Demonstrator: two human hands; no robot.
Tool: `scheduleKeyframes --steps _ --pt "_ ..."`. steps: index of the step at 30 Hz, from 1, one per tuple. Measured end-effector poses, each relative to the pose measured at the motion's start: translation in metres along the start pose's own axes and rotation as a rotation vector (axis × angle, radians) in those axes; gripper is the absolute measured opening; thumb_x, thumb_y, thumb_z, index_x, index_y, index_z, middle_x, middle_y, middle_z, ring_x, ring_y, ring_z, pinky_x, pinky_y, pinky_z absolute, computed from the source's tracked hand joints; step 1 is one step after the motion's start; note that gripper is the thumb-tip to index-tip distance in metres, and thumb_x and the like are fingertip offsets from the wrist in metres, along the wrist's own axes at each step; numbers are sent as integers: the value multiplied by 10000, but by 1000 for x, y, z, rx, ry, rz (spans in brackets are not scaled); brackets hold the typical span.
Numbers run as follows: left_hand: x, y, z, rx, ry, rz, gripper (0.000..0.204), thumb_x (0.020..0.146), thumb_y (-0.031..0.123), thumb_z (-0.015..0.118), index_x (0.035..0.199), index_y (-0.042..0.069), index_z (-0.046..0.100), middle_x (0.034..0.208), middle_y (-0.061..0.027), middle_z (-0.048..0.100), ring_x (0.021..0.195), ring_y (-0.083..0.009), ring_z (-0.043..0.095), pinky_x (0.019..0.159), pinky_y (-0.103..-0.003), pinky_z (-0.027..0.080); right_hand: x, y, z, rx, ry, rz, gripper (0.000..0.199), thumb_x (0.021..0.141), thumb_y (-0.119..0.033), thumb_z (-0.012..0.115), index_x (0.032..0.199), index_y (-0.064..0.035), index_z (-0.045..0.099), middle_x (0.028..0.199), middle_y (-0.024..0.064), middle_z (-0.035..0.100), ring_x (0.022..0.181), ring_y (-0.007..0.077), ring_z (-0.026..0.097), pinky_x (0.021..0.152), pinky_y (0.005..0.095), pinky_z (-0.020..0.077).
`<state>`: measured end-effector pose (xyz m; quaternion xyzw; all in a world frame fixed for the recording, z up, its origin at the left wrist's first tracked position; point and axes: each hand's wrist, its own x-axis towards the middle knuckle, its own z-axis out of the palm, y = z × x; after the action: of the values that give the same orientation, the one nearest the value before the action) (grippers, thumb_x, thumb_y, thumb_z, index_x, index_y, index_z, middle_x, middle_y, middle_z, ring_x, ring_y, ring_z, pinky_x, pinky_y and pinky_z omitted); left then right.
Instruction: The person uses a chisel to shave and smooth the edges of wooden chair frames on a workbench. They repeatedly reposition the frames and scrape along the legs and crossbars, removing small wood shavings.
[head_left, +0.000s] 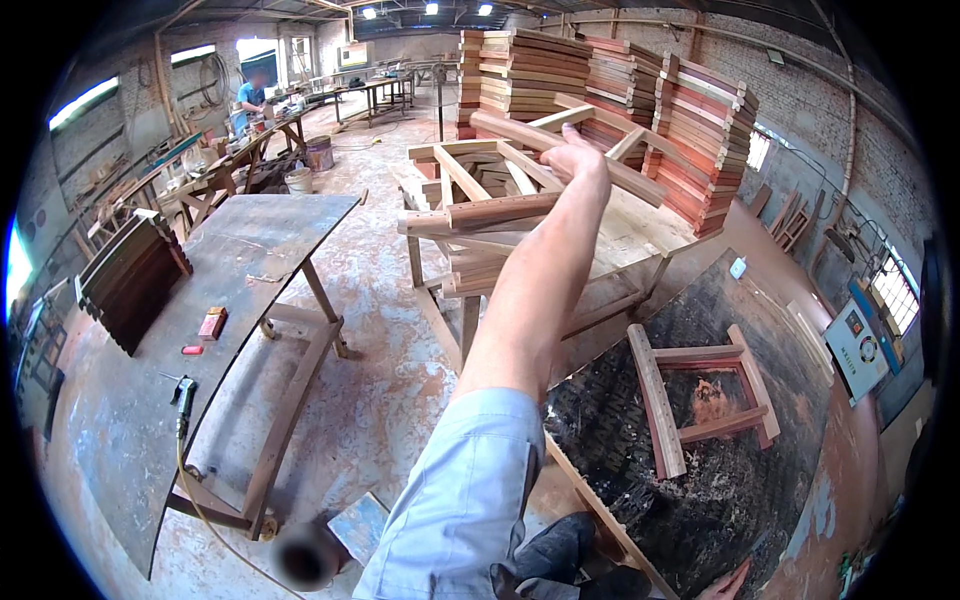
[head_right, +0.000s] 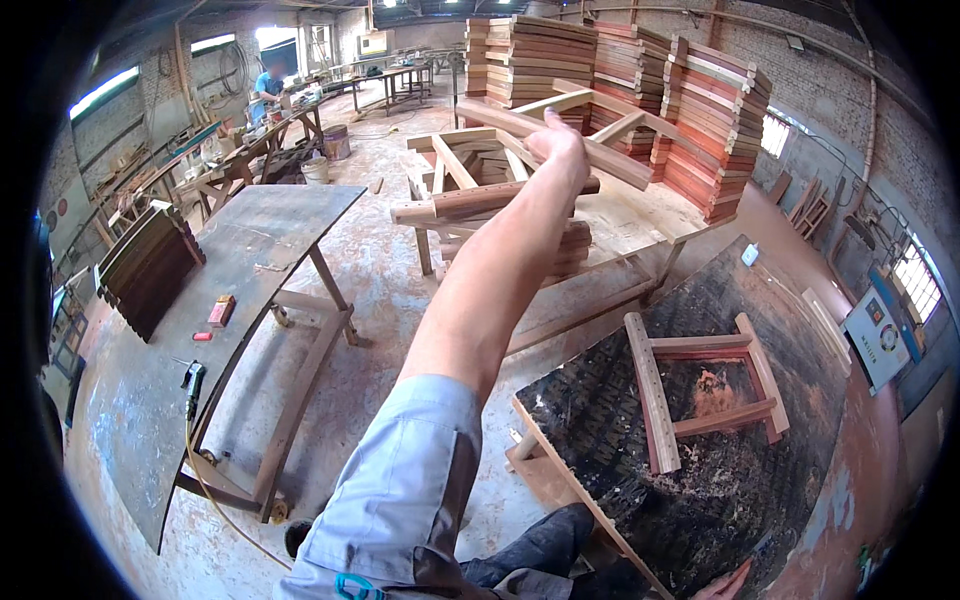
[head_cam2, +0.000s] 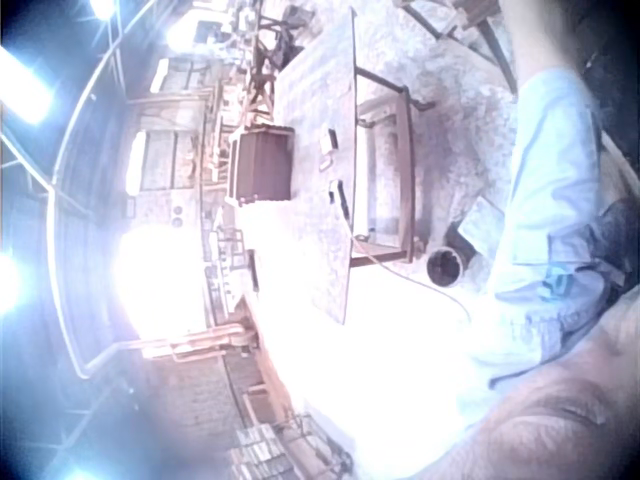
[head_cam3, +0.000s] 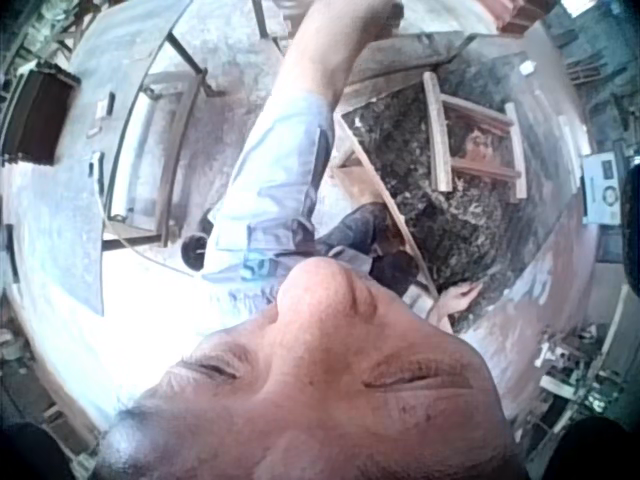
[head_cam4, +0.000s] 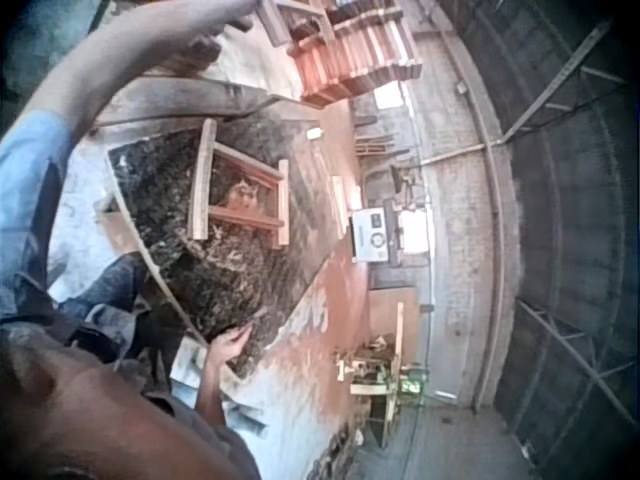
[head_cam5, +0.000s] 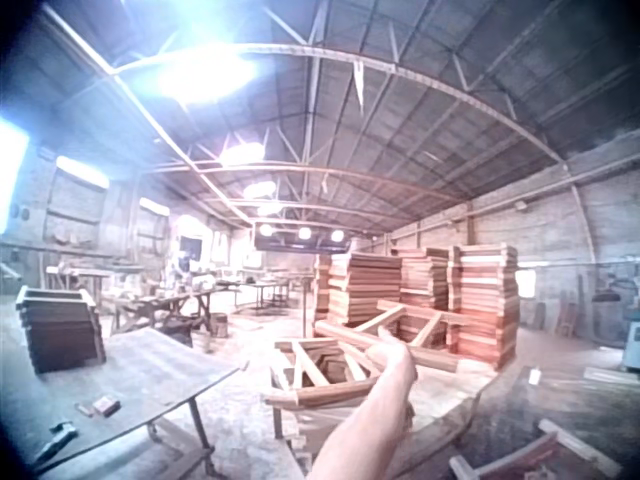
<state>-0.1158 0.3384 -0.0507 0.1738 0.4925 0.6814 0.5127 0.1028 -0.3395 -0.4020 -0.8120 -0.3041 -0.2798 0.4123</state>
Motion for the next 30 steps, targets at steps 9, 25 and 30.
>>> scheduleKeyframes --steps 9,25,30 --pt "50 15 -52 0 263 -8 635 942 475 748 1223 -79 616 1141 -224 736 958 -369 735 876 -469 598 -2 6 2 17 -7 39 401 1058 -133 548 1398 77 579 1225 269 707 1102 340 705 963 399 552" --pt "113 45 -78 2100 -310 13 298 974 506 540 1136 302 684 845 56 645 965 -149 636 1138 -512 365 -3 13 1 79 -251 363 489 1106 -104 414 1584 -9 389 1545 73 547 1187 179 605 975 288 463" --pt "90 24 -83 1653 -379 563 405 990 408 537 1236 113 664 1065 -114 693 947 -266 658 896 -463 560 -9 34 -5 69 -61 96 472 1096 -90 416 1558 4 425 1529 135 557 1142 193 620 981 292 473"
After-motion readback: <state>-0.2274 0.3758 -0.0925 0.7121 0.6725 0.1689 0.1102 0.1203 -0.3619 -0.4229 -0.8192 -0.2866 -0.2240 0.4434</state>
